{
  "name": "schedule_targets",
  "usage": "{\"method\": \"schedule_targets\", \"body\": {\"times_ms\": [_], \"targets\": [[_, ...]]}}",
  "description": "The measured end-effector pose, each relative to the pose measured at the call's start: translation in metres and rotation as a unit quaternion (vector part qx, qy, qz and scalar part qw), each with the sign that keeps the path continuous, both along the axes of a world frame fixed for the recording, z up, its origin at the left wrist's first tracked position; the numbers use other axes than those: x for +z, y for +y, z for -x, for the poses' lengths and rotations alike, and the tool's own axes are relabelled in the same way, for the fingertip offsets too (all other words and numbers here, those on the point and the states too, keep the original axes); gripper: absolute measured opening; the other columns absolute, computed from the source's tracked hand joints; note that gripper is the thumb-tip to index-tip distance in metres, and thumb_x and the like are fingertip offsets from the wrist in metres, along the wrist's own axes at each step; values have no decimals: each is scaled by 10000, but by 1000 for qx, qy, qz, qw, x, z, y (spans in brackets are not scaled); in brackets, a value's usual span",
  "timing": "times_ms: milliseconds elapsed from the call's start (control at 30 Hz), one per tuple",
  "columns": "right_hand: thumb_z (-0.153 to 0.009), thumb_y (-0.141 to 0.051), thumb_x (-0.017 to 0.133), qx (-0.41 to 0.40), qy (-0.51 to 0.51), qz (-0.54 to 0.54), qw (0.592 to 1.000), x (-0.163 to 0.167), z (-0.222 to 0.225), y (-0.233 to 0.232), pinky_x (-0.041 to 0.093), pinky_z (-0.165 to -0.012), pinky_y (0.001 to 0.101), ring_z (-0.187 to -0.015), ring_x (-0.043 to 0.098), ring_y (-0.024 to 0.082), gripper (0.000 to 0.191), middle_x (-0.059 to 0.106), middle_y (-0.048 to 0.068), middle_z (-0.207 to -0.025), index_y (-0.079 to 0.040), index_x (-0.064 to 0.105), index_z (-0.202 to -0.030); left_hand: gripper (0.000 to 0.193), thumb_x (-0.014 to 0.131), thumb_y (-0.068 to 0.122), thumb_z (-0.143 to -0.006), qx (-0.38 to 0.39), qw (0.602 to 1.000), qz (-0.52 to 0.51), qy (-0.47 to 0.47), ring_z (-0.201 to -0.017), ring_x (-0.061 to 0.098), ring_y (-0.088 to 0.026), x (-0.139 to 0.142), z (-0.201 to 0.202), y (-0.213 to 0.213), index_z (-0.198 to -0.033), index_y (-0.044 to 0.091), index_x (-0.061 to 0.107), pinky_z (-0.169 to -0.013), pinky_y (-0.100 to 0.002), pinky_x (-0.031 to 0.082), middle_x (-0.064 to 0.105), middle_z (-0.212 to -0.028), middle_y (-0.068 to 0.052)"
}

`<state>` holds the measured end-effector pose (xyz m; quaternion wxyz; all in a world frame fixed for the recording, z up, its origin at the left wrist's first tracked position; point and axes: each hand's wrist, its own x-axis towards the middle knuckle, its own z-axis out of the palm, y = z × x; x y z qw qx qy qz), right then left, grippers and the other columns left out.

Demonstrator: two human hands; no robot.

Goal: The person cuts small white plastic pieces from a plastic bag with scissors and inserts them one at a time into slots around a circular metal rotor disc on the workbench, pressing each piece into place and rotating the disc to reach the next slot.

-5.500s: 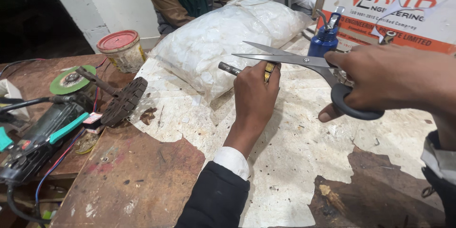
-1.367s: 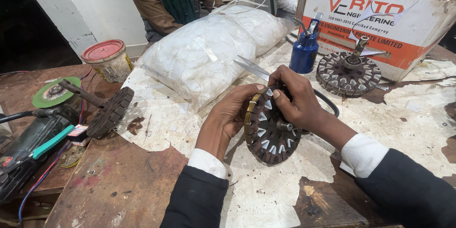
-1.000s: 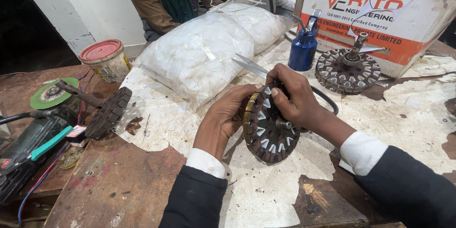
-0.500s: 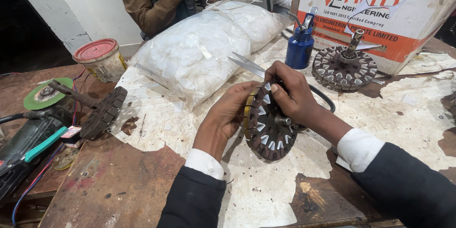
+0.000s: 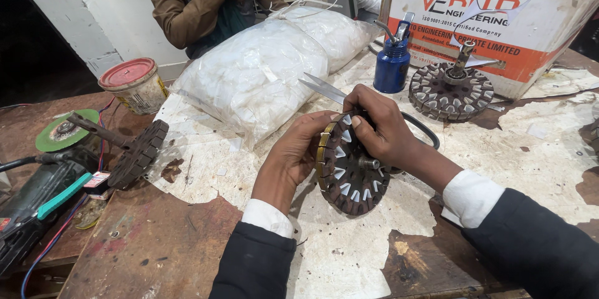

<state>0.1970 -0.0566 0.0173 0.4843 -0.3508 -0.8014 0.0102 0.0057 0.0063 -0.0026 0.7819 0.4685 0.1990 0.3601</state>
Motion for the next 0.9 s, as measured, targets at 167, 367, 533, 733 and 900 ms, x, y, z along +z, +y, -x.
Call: {"method": "schedule_targets", "body": {"times_ms": [167,367,533,733,900], "targets": [[-970,-275,477,-1,-12,-10,1000,0,0,-1,418,-698,379,-750,516,251,297,489,125,-862,13,522,-1023,208,730,177,-900,5,999,36,-14,-683,689,-78,2,-2,-1,-1043,27,721,-577,-217,544,746,-850,-32],[-961,-258,479,-5,-5,-4,1000,1,0,-3,431,-696,380,-749,535,257,291,503,129,-862,18,532,-1036,229,735,205,-883,13,999,26,-12,-688,684,-80,5,-4,-4,-1035,33,725,-595,-232,553,735,-845,-29],[-948,-169,567,-16,-47,-51,997,9,3,-4,470,-740,412,-814,593,291,210,544,149,-902,18,558,-1043,278,743,300,-902,57,998,24,-15,-673,672,-112,12,-3,-10,-988,37,711,-589,-246,552,715,-823,-44],[-870,-119,708,-120,-61,-59,989,28,1,-6,520,-726,386,-817,670,283,183,639,133,-902,18,645,-974,340,734,299,-881,84,993,-84,1,-746,709,-90,19,-1,-13,-1064,13,741,-681,-212,571,747,-884,-32],[-905,-98,683,-94,29,56,994,29,0,-4,536,-718,300,-799,696,165,162,723,80,-918,5,734,-1021,290,764,120,-879,98,990,-101,-8,-760,706,-104,16,-5,-10,-1120,-41,740,-695,-236,568,753,-922,-70]]}}
